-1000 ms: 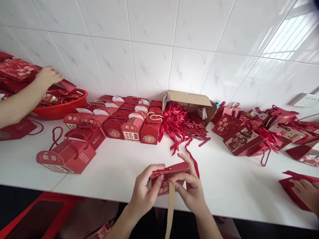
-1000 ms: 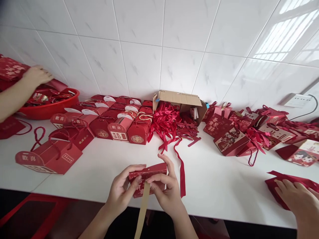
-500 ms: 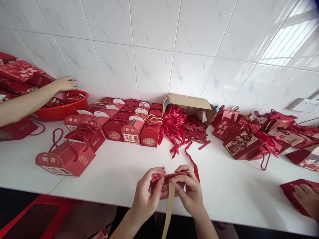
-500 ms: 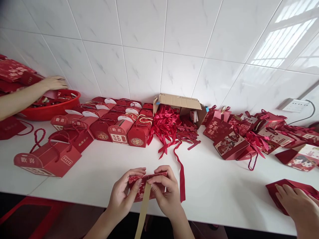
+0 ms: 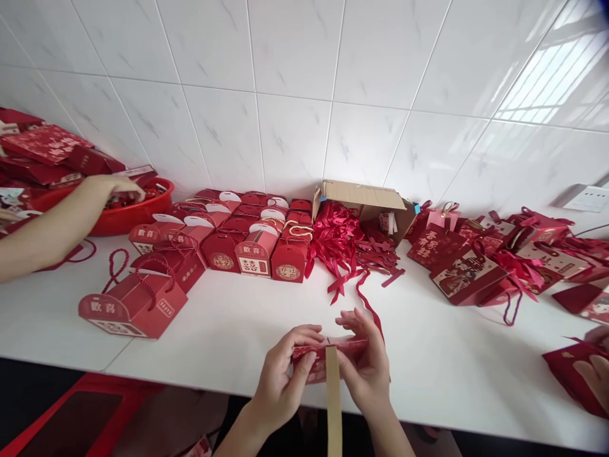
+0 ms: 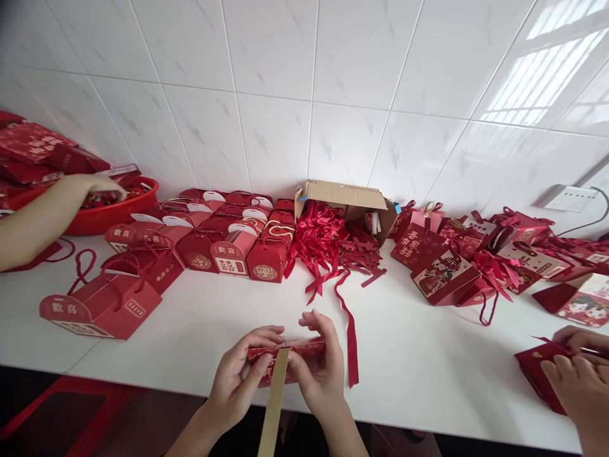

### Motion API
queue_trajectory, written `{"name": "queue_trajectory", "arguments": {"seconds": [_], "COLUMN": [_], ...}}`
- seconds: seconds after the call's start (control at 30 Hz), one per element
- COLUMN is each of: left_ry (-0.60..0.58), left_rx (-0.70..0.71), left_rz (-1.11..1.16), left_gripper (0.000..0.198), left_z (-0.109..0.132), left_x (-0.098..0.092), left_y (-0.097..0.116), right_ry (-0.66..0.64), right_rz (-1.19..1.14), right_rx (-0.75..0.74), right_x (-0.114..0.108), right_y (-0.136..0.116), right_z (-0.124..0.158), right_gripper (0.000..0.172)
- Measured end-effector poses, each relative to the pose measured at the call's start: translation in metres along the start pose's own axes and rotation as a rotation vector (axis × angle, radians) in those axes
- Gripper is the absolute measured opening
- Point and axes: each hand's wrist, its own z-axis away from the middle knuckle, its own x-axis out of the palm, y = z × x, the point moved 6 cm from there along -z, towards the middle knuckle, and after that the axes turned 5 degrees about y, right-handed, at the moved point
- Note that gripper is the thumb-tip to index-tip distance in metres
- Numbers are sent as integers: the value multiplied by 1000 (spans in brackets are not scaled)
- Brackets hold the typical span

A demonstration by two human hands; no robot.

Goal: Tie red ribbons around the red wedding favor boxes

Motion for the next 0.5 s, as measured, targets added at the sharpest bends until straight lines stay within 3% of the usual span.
{"name": "queue_trajectory", "arguments": {"seconds": [0.13,0.23,0.3,0.4,0.5], "left_ry": [-20,51,52,-37,-9], "left_rx": [107,250,390,535,496], "left_rz": [-120,-301,-372,-393,-259], "left_gripper": [20,53,62,43,26], "left_z": [2,6,10,14,11], "left_x": [-3,-12,-17,-23,-31], "left_y": [12,32,52,79,93], "right_ry": [-66,-67,-85,-125,-199], "right_rz": [-138,-98,-33,37,70], "right_rx": [61,-21,-83,-186,-303], "right_x": [4,3,3,2,3], "right_y": [-2,-16,-27,-43,-56], "right_z": [1,-1,-3,-5,-2], "right_gripper": [15,15,15,16,18]}}
